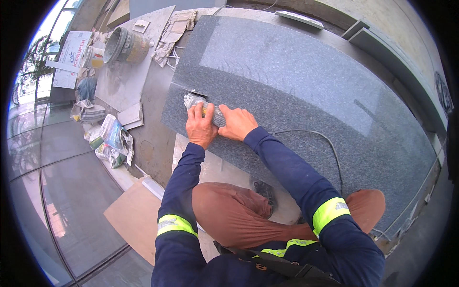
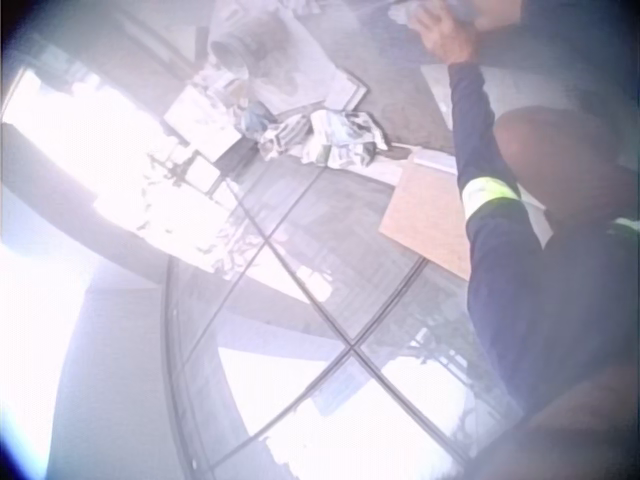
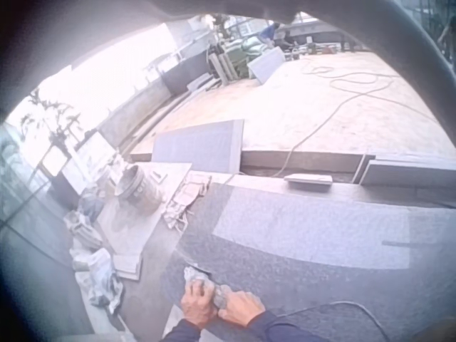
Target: The person receives an angle grinder and cuts a large stone slab on the floor. They make two separate cuts along the slab surface while kneeling.
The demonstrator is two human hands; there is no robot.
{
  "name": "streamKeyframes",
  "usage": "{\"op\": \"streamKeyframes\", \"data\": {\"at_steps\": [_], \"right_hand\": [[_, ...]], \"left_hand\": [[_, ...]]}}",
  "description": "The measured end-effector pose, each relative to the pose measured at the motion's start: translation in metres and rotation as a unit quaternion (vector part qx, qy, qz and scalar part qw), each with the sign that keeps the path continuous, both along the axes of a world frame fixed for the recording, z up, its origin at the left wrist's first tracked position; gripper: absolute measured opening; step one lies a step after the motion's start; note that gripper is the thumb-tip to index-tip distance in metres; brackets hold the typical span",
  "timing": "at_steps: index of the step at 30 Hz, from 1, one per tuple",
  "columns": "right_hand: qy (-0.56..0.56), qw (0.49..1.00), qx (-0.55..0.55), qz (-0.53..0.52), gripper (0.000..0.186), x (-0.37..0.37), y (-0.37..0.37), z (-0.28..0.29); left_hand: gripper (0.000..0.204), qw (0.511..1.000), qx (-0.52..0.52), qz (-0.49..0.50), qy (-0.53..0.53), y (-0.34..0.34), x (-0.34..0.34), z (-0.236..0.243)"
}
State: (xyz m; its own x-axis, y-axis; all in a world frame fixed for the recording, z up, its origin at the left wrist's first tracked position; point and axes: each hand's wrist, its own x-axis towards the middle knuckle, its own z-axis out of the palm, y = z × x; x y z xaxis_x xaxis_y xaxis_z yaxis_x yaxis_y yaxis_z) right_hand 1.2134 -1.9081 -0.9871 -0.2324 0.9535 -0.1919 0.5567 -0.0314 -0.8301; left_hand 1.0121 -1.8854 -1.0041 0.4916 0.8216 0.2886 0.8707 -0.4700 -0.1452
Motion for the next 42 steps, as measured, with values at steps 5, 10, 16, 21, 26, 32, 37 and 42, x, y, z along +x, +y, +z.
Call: {"op": "streamKeyframes", "data": {"at_steps": [5,10,16,21,26,32,37,42], "right_hand": [[-0.003,1.0,0.004,-0.003,0.057,0.003,0.0,0.003],[-0.005,1.0,-0.01,0.003,0.065,0.006,-0.001,0.005],[-0.006,1.0,-0.009,-0.001,0.074,0.009,-0.004,0.004],[-0.001,1.0,-0.015,0.0,0.074,0.012,-0.006,0.008],[-0.006,1.0,-0.008,0.0,0.075,0.014,-0.009,0.007],[-0.001,1.0,-0.015,0.003,0.075,0.014,-0.009,0.006],[-0.003,1.0,-0.013,0.003,0.065,0.007,-0.002,0.005],[-0.003,1.0,-0.01,0.003,0.058,-0.003,0.007,0.0]], "left_hand": [[0.071,1.0,-0.001,-0.004,-0.002,0.0,0.003,0.003],[0.069,1.0,0.003,-0.012,-0.02,-0.002,0.005,0.004],[0.067,1.0,0.006,-0.019,-0.022,-0.003,0.007,0.005],[0.067,1.0,0.009,-0.02,-0.02,-0.004,0.008,0.006],[0.066,1.0,0.004,-0.024,-0.019,-0.006,0.011,0.008],[0.066,0.999,0.007,-0.024,-0.022,-0.008,0.012,0.01],[0.066,0.999,0.007,-0.026,-0.025,-0.001,0.006,0.007],[0.067,1.0,0.0,-0.022,-0.023,0.007,-0.001,0.003]]}}
